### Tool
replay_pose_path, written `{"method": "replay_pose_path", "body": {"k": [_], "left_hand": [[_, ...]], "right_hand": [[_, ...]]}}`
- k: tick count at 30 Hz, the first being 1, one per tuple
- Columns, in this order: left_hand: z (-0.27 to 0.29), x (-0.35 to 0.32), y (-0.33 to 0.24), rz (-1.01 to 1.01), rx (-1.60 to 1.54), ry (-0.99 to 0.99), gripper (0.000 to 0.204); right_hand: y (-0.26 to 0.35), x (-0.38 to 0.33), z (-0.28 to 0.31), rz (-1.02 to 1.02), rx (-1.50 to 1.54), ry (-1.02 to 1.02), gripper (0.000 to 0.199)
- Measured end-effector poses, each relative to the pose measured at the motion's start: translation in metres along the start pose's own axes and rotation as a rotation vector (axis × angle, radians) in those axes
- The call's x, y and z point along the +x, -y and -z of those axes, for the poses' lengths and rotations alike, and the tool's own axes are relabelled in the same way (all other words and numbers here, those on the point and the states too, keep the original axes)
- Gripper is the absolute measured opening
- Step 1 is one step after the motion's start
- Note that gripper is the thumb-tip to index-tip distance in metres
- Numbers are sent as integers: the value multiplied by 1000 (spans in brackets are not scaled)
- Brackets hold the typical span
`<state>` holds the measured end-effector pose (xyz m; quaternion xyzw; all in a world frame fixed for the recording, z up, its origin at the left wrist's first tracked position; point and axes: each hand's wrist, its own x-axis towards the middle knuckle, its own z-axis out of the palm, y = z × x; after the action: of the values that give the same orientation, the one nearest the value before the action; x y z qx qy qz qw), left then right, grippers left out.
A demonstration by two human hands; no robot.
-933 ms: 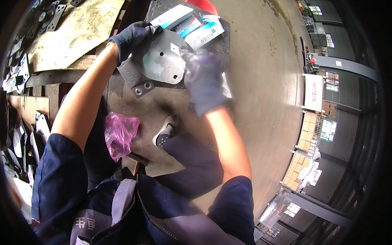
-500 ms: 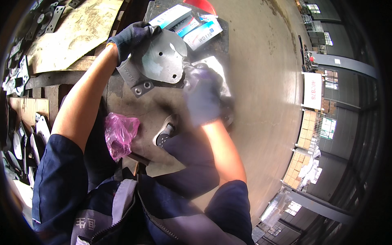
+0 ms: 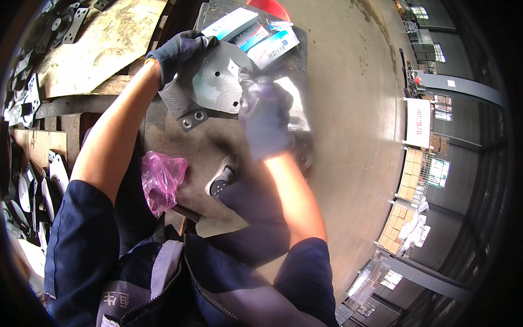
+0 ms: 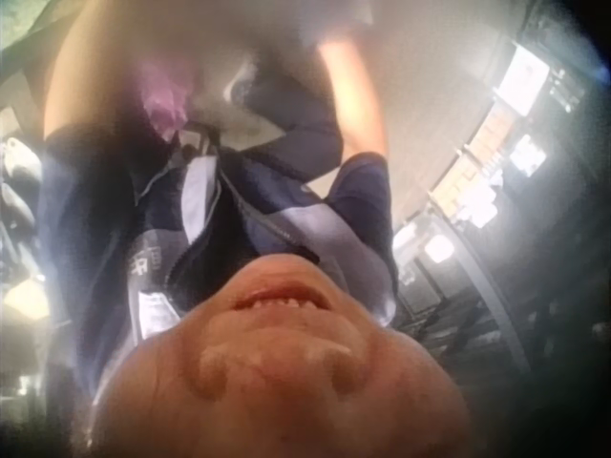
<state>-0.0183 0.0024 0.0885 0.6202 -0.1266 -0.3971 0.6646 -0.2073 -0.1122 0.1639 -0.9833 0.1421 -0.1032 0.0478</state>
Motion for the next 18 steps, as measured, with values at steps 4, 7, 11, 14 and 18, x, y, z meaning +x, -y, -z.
{"method": "replay_pose_path", "body": {"k": [4, 7, 11, 14, 18], "left_hand": [[2, 3, 3, 2, 4, 8, 42], [1, -2, -3, 16, 33, -5, 43], [3, -2, -2, -15, 52, 4, 43], [1, -2, -1, -9, 33, 11, 42], [1, -8, -8, 20, 42, 10, 41]], "right_hand": [[5, -11, 5, 0, -154, -10, 37], [6, -17, 5, -232, -203, 160, 37], [-6, -30, -6, -280, -240, 116, 34], [-14, -32, -2, -231, -22, 25, 28], [-27, -4, 21, 20, 630, 16, 27]]}}
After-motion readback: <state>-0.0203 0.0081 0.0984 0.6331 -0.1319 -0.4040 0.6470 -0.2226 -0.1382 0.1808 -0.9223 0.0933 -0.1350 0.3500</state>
